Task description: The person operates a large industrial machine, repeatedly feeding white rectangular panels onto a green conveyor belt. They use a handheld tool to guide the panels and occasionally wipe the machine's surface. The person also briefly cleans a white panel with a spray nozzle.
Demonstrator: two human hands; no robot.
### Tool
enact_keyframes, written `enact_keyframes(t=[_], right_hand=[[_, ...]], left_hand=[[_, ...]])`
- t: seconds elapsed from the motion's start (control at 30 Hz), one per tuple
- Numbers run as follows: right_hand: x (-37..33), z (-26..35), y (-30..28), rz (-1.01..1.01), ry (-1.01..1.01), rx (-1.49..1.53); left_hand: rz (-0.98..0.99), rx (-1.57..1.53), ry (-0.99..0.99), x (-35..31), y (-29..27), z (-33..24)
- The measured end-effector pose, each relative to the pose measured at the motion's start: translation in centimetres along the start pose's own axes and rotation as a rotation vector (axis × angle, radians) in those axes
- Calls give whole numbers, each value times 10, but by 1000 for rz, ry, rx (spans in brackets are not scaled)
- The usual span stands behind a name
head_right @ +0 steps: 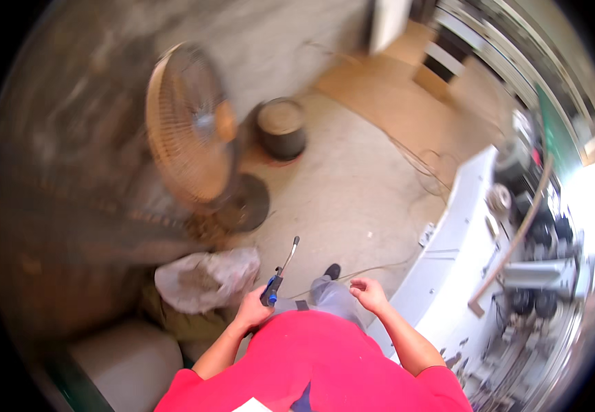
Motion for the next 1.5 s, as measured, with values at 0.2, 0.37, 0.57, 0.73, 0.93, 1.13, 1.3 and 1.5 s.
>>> enact_keyframes(t=[0.2, 0.37, 0.57, 0.73, 0.93, 1.13, 1.3, 1.5], right_hand=[[114, -13, -183, -340, 91, 460], [228, 14, -362, -707, 144, 966], [313, 27, -529, -951, 162, 1096], [329, 21, -635, -1232, 211, 1016], [407, -23, -725, -1449, 259, 1111], [579, -32, -884, -1381, 64, 1254], [668, 6, -1048, -1355, -65, 1223], [723, 3, -1205, -1468, -125, 1128]], left_hand=[[269, 84, 402, 120, 104, -257], [632, 207, 637, 216, 215, -390], [938, 365, 884, 343, 345, -532], [1121, 438, 1079, 411, 420, -689], [1099, 567, 1092, 503, 533, -834], [1138, 614, 1184, 572, 653, -964], [1087, 572, 1017, 625, 732, -1098], [1012, 426, 721, 719, 857, -1184]])
Point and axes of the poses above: each hand's wrist, its own x-axis towards the middle knuckle, its own y-axis out of the palm, z = x × y, the point moved 8 cm from there along x, towards the middle knuckle, and after that the axes turned 15 degrees about -z, right-handed, at the moved point
